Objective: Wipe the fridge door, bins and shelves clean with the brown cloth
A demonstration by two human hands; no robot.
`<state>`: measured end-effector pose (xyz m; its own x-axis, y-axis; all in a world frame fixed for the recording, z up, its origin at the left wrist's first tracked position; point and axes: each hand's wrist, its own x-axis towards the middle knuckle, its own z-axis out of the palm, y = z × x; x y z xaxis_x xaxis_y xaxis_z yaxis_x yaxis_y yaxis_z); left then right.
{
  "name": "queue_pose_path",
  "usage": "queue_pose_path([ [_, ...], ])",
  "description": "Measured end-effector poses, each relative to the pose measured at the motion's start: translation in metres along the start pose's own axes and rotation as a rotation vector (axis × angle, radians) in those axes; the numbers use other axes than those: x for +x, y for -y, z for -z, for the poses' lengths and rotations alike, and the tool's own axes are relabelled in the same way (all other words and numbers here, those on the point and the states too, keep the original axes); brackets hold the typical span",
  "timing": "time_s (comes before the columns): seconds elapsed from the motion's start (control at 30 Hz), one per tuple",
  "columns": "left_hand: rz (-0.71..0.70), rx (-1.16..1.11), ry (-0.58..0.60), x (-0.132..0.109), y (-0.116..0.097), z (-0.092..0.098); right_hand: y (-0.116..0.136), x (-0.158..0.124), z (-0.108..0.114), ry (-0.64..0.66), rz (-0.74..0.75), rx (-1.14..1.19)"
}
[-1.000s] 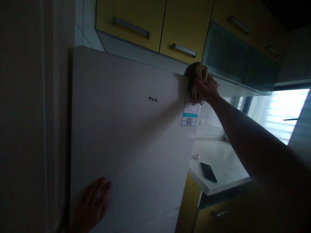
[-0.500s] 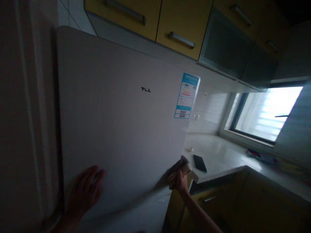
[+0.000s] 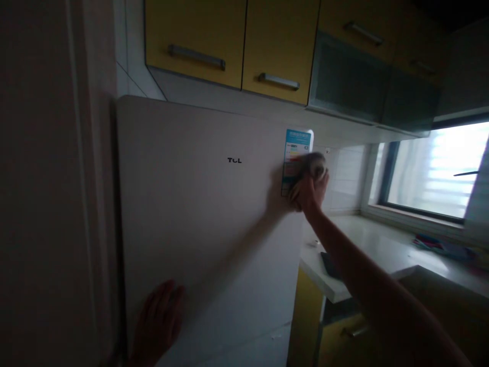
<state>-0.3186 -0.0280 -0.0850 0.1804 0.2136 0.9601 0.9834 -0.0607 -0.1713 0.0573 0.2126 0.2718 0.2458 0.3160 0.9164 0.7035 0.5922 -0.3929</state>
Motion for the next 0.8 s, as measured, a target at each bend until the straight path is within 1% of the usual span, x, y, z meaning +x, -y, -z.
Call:
queue_pose_path([
  [0.03, 0.007, -0.012, -0.003, -0.001, 0.001, -0.001, 0.024, 0.031, -0.007, -0.115, -0.050, -0.009],
  [0.07, 0.008, -0.024, -0.002, -0.003, 0.002, -0.003, 0.053, 0.055, -0.013, -0.161, -0.017, -0.002],
  [0.1, 0.014, -0.036, 0.000, -0.005, 0.002, -0.004, 0.087, 0.071, -0.019, -0.171, 0.103, 0.015],
  [0.13, 0.023, -0.044, 0.003, -0.006, 0.003, -0.005, 0.124, 0.081, -0.023, -0.121, 0.251, 0.037],
  [0.17, 0.027, -0.047, 0.006, -0.008, 0.003, -0.006, 0.162, 0.083, -0.026, -0.039, 0.392, 0.053],
  [0.23, 0.023, -0.037, 0.013, -0.009, 0.004, -0.006, 0.237, 0.075, -0.030, 0.126, 0.598, 0.074],
  [0.3, 0.018, -0.027, 0.010, -0.009, 0.005, -0.004, 0.298, 0.058, -0.033, 0.220, 0.730, 0.110],
  [0.33, 0.018, -0.022, 0.007, -0.008, 0.006, -0.003, 0.322, 0.049, -0.036, 0.233, 0.790, 0.137],
  [0.37, 0.007, -0.010, 0.008, -0.006, 0.007, -0.001, 0.341, 0.040, -0.039, 0.236, 0.830, 0.162],
  [0.4, -0.015, 0.012, 0.016, -0.005, 0.008, 0.000, 0.354, 0.031, -0.043, 0.234, 0.860, 0.190],
  [0.47, -0.074, 0.071, 0.035, -0.001, 0.010, 0.002, 0.366, 0.010, -0.051, 0.242, 0.901, 0.248],
  [0.53, -0.108, 0.106, 0.046, 0.001, 0.010, 0.002, 0.362, -0.020, -0.058, 0.298, 0.963, 0.301],
  [0.57, -0.097, 0.102, 0.044, 0.000, 0.008, 0.002, 0.355, -0.039, -0.061, 0.344, 1.013, 0.320],
  [0.63, -0.027, 0.068, 0.028, -0.005, 0.003, 0.001, 0.335, -0.084, -0.062, 0.451, 1.132, 0.331],
  [0.7, 0.036, 0.042, 0.032, -0.018, -0.005, 0.001, 0.308, -0.136, -0.062, 0.538, 1.245, 0.319],
  [0.73, 0.037, 0.034, 0.043, -0.026, -0.009, 0.003, 0.294, -0.163, -0.063, 0.577, 1.296, 0.311],
  [0.77, -0.002, 0.024, 0.064, -0.036, -0.013, 0.006, 0.279, -0.191, -0.063, 0.614, 1.343, 0.302],
  [0.8, -0.078, 0.011, 0.093, -0.046, -0.017, 0.011, 0.265, -0.218, -0.065, 0.650, 1.387, 0.294],
])
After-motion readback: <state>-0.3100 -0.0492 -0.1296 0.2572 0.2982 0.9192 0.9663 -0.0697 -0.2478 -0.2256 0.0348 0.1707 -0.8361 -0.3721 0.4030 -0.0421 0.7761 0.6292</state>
